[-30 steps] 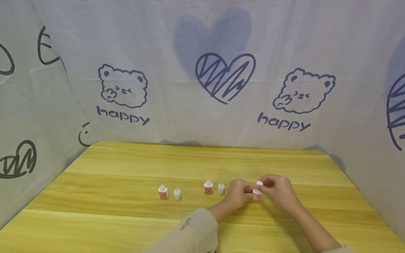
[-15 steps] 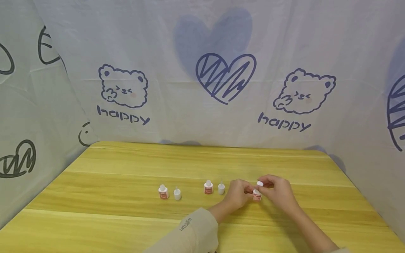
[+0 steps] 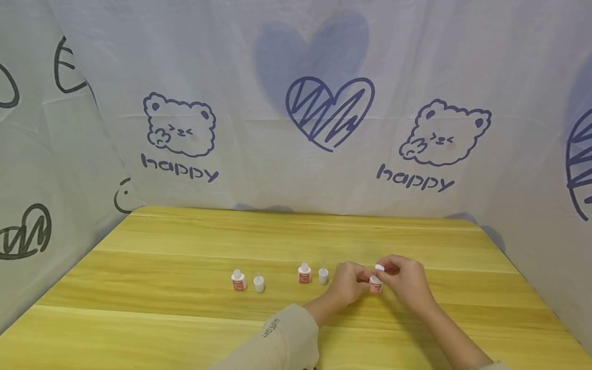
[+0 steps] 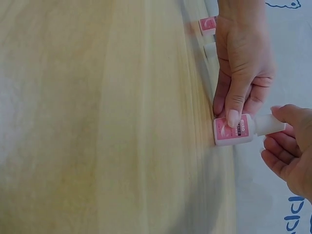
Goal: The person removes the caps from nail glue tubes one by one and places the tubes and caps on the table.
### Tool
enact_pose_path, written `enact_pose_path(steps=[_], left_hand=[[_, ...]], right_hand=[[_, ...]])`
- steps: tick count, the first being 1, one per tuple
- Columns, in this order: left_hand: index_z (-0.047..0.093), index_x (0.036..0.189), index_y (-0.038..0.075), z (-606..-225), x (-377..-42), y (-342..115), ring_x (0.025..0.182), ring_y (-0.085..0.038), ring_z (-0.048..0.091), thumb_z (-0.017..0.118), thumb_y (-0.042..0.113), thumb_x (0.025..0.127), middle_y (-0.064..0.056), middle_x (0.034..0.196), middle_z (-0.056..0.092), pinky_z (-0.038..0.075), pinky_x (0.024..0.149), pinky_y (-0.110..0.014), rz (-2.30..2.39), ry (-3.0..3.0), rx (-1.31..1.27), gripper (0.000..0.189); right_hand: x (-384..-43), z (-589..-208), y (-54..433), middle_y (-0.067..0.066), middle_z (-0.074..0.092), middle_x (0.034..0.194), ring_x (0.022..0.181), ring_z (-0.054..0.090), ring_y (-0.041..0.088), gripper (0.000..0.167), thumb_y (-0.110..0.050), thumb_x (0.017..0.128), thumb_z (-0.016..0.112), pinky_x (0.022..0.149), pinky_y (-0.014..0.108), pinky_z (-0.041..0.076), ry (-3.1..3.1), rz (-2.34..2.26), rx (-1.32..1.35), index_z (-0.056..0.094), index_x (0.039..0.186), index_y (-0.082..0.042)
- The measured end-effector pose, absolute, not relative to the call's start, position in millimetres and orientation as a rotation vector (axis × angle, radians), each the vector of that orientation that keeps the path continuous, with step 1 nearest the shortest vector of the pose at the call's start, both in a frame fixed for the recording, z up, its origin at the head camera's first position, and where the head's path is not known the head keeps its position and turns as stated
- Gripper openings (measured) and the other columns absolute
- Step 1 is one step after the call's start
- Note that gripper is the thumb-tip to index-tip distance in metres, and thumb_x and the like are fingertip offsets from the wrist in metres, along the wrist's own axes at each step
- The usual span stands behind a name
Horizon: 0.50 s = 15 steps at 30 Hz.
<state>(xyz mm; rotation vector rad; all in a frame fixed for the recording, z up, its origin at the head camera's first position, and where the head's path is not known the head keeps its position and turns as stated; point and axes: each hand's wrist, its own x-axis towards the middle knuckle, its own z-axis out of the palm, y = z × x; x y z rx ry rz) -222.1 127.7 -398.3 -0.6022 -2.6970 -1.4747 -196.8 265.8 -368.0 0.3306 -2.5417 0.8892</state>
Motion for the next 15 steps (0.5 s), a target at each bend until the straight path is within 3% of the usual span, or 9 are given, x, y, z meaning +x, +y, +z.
enact_pose_path(steps=[10, 15], left_hand=[[0.074, 0.079, 0.003, -398.3, -222.8, 127.8, 0.062, 0.001, 0.061, 0.075, 0.000, 0.074, -0.003, 0.072, 0.073, 0.042, 0.054, -0.006, -1.478, -2.672, -0.632, 0.006], [0.074, 0.077, 0.003, -398.9, -223.3, 127.2, 0.060, 0.003, 0.059, 0.077, 0.004, 0.072, -0.003, 0.072, 0.073, 0.042, 0.054, -0.006, -1.468, -2.667, -0.643, 0.006]], right_hand=[[-198.0, -362.9, 270.5, 0.012, 0.070, 0.079, 0.067, 0.059, -0.001, 0.011, 0.000, 0.076, 0.072, 0.058, 0.017, 0.050, -2.622, 0.922, 0.421, 0.068, 0.086, 0.004], [-198.2, -360.7, 271.2, 0.013, 0.070, 0.083, 0.070, 0.063, 0.008, 0.015, -0.002, 0.078, 0.071, 0.060, 0.017, 0.051, -2.667, 0.932, 0.432, 0.068, 0.091, 0.005]])
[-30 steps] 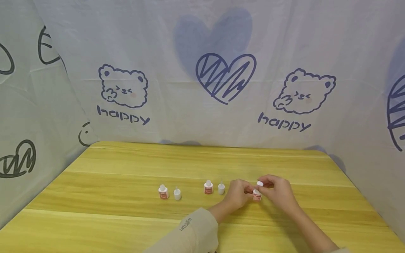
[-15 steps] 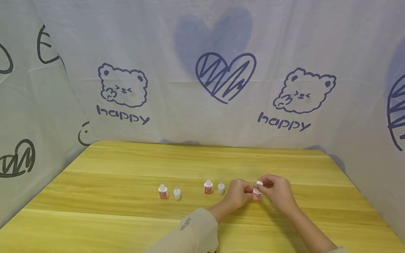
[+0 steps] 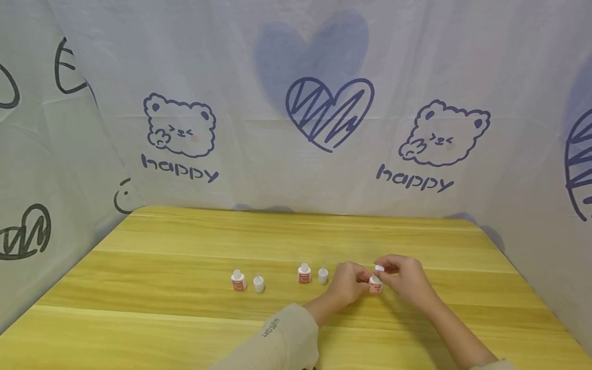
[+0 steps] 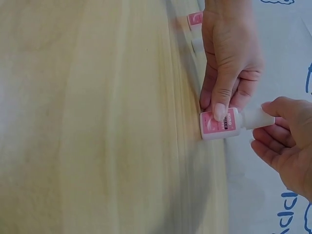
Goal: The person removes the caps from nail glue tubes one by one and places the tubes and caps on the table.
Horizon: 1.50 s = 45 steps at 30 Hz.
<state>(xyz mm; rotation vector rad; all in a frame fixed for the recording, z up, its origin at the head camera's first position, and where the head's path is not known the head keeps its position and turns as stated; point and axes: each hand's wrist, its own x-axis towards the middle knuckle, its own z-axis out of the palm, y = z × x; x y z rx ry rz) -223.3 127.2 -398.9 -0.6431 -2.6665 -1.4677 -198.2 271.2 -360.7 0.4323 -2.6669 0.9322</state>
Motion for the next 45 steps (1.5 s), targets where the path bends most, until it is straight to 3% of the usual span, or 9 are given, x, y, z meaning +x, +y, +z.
enact_pose_path(steps=[10, 18, 25, 34, 45], left_hand=[[0.074, 0.077, 0.002, -399.5, -224.1, 127.9, 0.060, 0.003, 0.059, 0.077, 0.003, 0.072, -0.004, 0.072, 0.073, 0.041, 0.054, -0.005, -1.469, -2.665, -0.639, 0.006], [0.074, 0.076, 0.004, -399.1, -223.1, 127.2, 0.061, 0.001, 0.061, 0.078, 0.008, 0.071, -0.003, 0.072, 0.073, 0.042, 0.054, -0.006, -1.457, -2.652, -0.649, 0.008], [0.074, 0.077, 0.004, -398.4, -223.5, 127.0, 0.061, 0.001, 0.060, 0.078, 0.007, 0.071, -0.003, 0.071, 0.072, 0.042, 0.054, -0.006, -1.448, -2.655, -0.650, 0.008], [0.074, 0.077, 0.004, -397.3, -224.3, 128.4, 0.058, 0.004, 0.053, 0.076, 0.001, 0.073, -0.001, 0.069, 0.071, 0.041, 0.052, -0.007, -1.408, -2.699, -0.614, 0.006], [0.074, 0.077, 0.004, -398.9, -224.8, 127.9, 0.058, 0.004, 0.057, 0.079, 0.007, 0.071, -0.003, 0.071, 0.072, 0.042, 0.053, -0.006, -1.470, -2.698, -0.609, 0.008]], right_hand=[[-199.2, -360.4, 271.8, 0.017, 0.071, 0.089, 0.074, 0.066, 0.013, 0.022, -0.004, 0.078, 0.072, 0.062, 0.017, 0.051, -2.684, 0.955, 0.420, 0.068, 0.096, 0.007], [-200.4, -363.2, 270.5, 0.007, 0.069, 0.072, 0.061, 0.056, 0.000, 0.011, -0.008, 0.074, 0.076, 0.055, 0.017, 0.048, -2.639, 0.879, 0.341, 0.067, 0.076, -0.002], [-200.8, -362.1, 270.0, 0.005, 0.068, 0.070, 0.059, 0.053, -0.002, 0.011, -0.008, 0.075, 0.076, 0.053, 0.018, 0.047, -2.650, 0.883, 0.344, 0.067, 0.076, -0.002], [-199.6, -357.5, 268.1, 0.010, 0.070, 0.075, 0.063, 0.060, 0.006, 0.011, -0.005, 0.075, 0.075, 0.056, 0.017, 0.049, -2.679, 0.896, 0.358, 0.069, 0.081, 0.002], [-200.4, -356.7, 269.6, 0.015, 0.070, 0.082, 0.072, 0.066, 0.021, 0.014, -0.002, 0.078, 0.071, 0.060, 0.019, 0.051, -2.720, 0.896, 0.402, 0.068, 0.089, 0.006]])
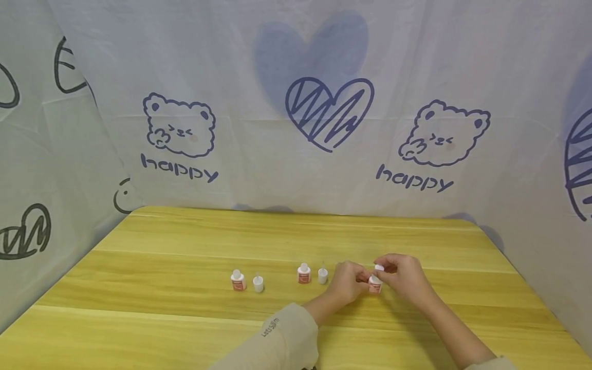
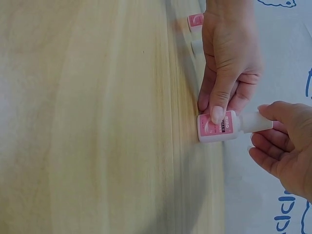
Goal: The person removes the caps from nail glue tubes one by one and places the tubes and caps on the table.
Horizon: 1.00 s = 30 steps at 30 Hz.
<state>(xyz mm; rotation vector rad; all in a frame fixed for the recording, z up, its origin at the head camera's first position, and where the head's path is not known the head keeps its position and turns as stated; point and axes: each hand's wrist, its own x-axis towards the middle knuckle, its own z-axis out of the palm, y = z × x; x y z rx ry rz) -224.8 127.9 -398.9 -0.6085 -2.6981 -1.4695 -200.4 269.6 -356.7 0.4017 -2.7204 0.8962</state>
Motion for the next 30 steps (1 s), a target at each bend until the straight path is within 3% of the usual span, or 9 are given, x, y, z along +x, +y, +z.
enact_pose_path(steps=[10, 19, 25, 30], left_hand=[[0.074, 0.077, 0.004, -399.1, -224.7, 128.8, 0.062, 0.002, 0.061, 0.078, 0.008, 0.072, -0.003, 0.073, 0.073, 0.044, 0.055, -0.007, -1.526, -2.707, -0.551, 0.008], [0.074, 0.078, 0.003, -398.1, -224.9, 127.8, 0.059, 0.002, 0.059, 0.073, -0.002, 0.074, -0.003, 0.071, 0.072, 0.042, 0.052, -0.007, -1.453, -2.706, -0.613, 0.006], [0.074, 0.078, 0.003, -398.3, -224.7, 127.9, 0.059, 0.003, 0.058, 0.075, 0.004, 0.075, -0.003, 0.071, 0.072, 0.042, 0.052, -0.007, -1.446, -2.707, -0.614, 0.004], [0.074, 0.077, 0.002, -399.9, -224.9, 127.6, 0.057, 0.003, 0.056, 0.074, -0.001, 0.074, -0.004, 0.070, 0.072, 0.041, 0.051, -0.006, -1.450, -2.680, -0.628, 0.004]], right_hand=[[-200.7, -353.5, 270.7, 0.015, 0.070, 0.084, 0.073, 0.065, 0.017, 0.014, 0.002, 0.079, 0.068, 0.061, 0.020, 0.052, -2.732, 0.909, 0.481, 0.068, 0.092, 0.007], [-201.5, -352.4, 271.5, 0.017, 0.070, 0.088, 0.073, 0.062, 0.005, 0.016, 0.003, 0.079, 0.067, 0.064, 0.020, 0.053, -2.726, 0.942, 0.503, 0.067, 0.095, 0.009], [-201.0, -357.8, 269.8, 0.019, 0.070, 0.089, 0.072, 0.064, 0.010, 0.023, -0.002, 0.079, 0.070, 0.062, 0.019, 0.052, -2.720, 0.982, 0.417, 0.066, 0.099, 0.010], [-199.8, -360.6, 268.3, 0.014, 0.070, 0.081, 0.066, 0.060, 0.004, 0.018, -0.005, 0.077, 0.073, 0.058, 0.017, 0.049, -2.685, 0.934, 0.336, 0.068, 0.090, 0.006]])
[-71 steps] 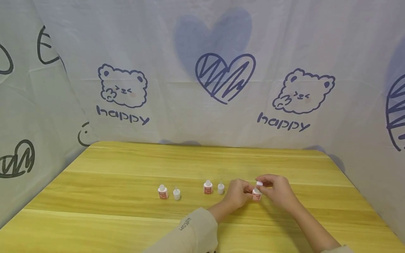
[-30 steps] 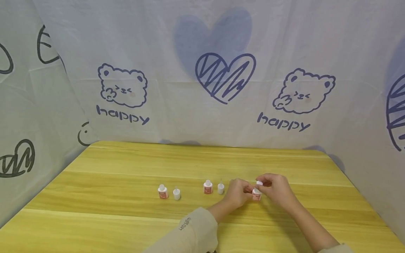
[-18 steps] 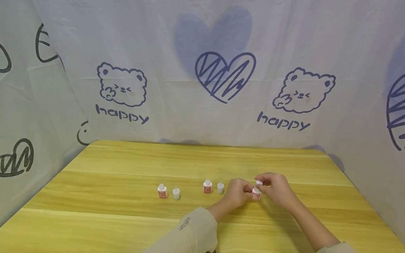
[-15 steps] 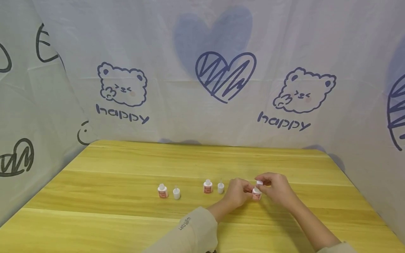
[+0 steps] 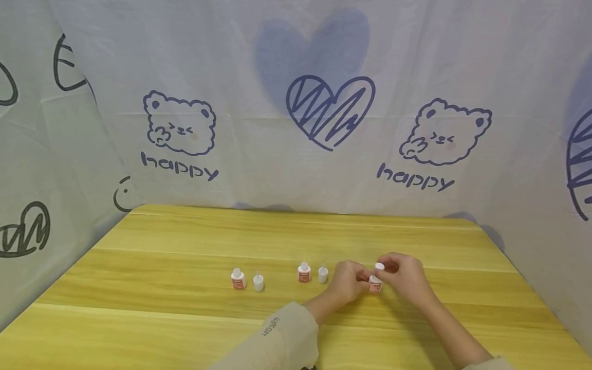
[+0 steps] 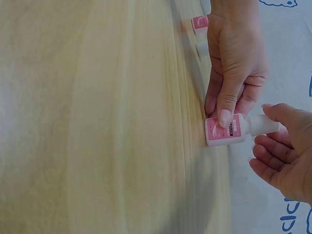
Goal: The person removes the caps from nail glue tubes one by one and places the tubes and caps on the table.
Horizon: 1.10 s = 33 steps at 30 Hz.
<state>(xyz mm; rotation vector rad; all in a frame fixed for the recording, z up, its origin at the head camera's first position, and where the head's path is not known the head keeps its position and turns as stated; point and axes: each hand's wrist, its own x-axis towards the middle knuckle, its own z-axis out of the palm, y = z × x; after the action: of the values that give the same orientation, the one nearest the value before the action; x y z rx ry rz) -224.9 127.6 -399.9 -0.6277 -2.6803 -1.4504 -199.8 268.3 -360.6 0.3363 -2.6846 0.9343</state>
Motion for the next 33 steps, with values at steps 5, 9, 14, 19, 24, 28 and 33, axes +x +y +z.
enact_pose_path(steps=[5, 9, 14, 19, 24, 28, 33], left_hand=[[0.073, 0.076, 0.002, -400.4, -225.5, 127.9, 0.056, 0.003, 0.055, 0.075, -0.001, 0.073, -0.005, 0.070, 0.072, 0.041, 0.050, -0.006, -1.453, -2.679, -0.623, 0.005], [0.074, 0.076, 0.002, -400.0, -225.6, 127.7, 0.056, 0.003, 0.056, 0.076, 0.001, 0.072, -0.005, 0.070, 0.072, 0.041, 0.051, -0.006, -1.475, -2.672, -0.621, 0.005], [0.074, 0.076, 0.003, -399.9, -225.7, 127.7, 0.056, 0.003, 0.056, 0.077, 0.002, 0.072, -0.004, 0.070, 0.072, 0.041, 0.051, -0.006, -1.481, -2.672, -0.620, 0.005], [0.074, 0.075, 0.003, -399.6, -225.5, 127.8, 0.056, 0.003, 0.056, 0.076, 0.001, 0.072, -0.003, 0.069, 0.072, 0.042, 0.050, -0.007, -1.469, -2.683, -0.618, 0.004], [0.073, 0.076, 0.002, -400.5, -226.1, 128.2, 0.056, 0.003, 0.056, 0.077, 0.002, 0.072, -0.005, 0.071, 0.072, 0.042, 0.051, -0.007, -1.526, -2.677, -0.616, 0.005], [0.074, 0.076, 0.002, -400.8, -226.3, 128.3, 0.056, 0.003, 0.057, 0.078, 0.004, 0.072, -0.005, 0.071, 0.072, 0.042, 0.051, -0.006, -1.504, -2.676, -0.617, 0.006], [0.074, 0.075, 0.003, -400.4, -225.8, 128.1, 0.057, 0.003, 0.057, 0.079, 0.006, 0.071, -0.003, 0.070, 0.072, 0.042, 0.051, -0.007, -1.472, -2.680, -0.613, 0.007]], right_hand=[[-199.7, -360.1, 267.8, 0.009, 0.069, 0.075, 0.062, 0.055, -0.001, 0.011, -0.006, 0.076, 0.074, 0.055, 0.017, 0.047, -2.674, 0.891, 0.321, 0.068, 0.082, 0.001], [-200.1, -358.0, 267.4, 0.007, 0.068, 0.074, 0.063, 0.055, 0.001, 0.011, -0.007, 0.076, 0.074, 0.055, 0.018, 0.047, -2.700, 0.887, 0.325, 0.068, 0.081, 0.000], [-200.5, -356.1, 268.2, 0.008, 0.068, 0.076, 0.064, 0.057, 0.003, 0.011, -0.006, 0.077, 0.073, 0.056, 0.018, 0.048, -2.726, 0.892, 0.352, 0.068, 0.083, 0.001], [-201.0, -354.6, 269.5, 0.010, 0.069, 0.079, 0.066, 0.059, 0.005, 0.010, -0.003, 0.078, 0.071, 0.058, 0.017, 0.050, -2.745, 0.902, 0.389, 0.068, 0.085, 0.003], [-200.5, -354.1, 270.3, 0.013, 0.070, 0.081, 0.068, 0.062, 0.010, 0.014, -0.002, 0.079, 0.070, 0.059, 0.018, 0.050, -2.764, 0.899, 0.418, 0.068, 0.090, 0.006], [-200.9, -354.0, 271.1, 0.017, 0.070, 0.084, 0.070, 0.064, 0.016, 0.017, -0.001, 0.079, 0.070, 0.060, 0.021, 0.052, -2.766, 0.907, 0.446, 0.067, 0.093, 0.009], [-202.2, -353.0, 272.8, 0.017, 0.070, 0.085, 0.071, 0.064, 0.013, 0.018, 0.000, 0.079, 0.069, 0.061, 0.022, 0.054, -2.754, 0.905, 0.466, 0.067, 0.095, 0.009]])
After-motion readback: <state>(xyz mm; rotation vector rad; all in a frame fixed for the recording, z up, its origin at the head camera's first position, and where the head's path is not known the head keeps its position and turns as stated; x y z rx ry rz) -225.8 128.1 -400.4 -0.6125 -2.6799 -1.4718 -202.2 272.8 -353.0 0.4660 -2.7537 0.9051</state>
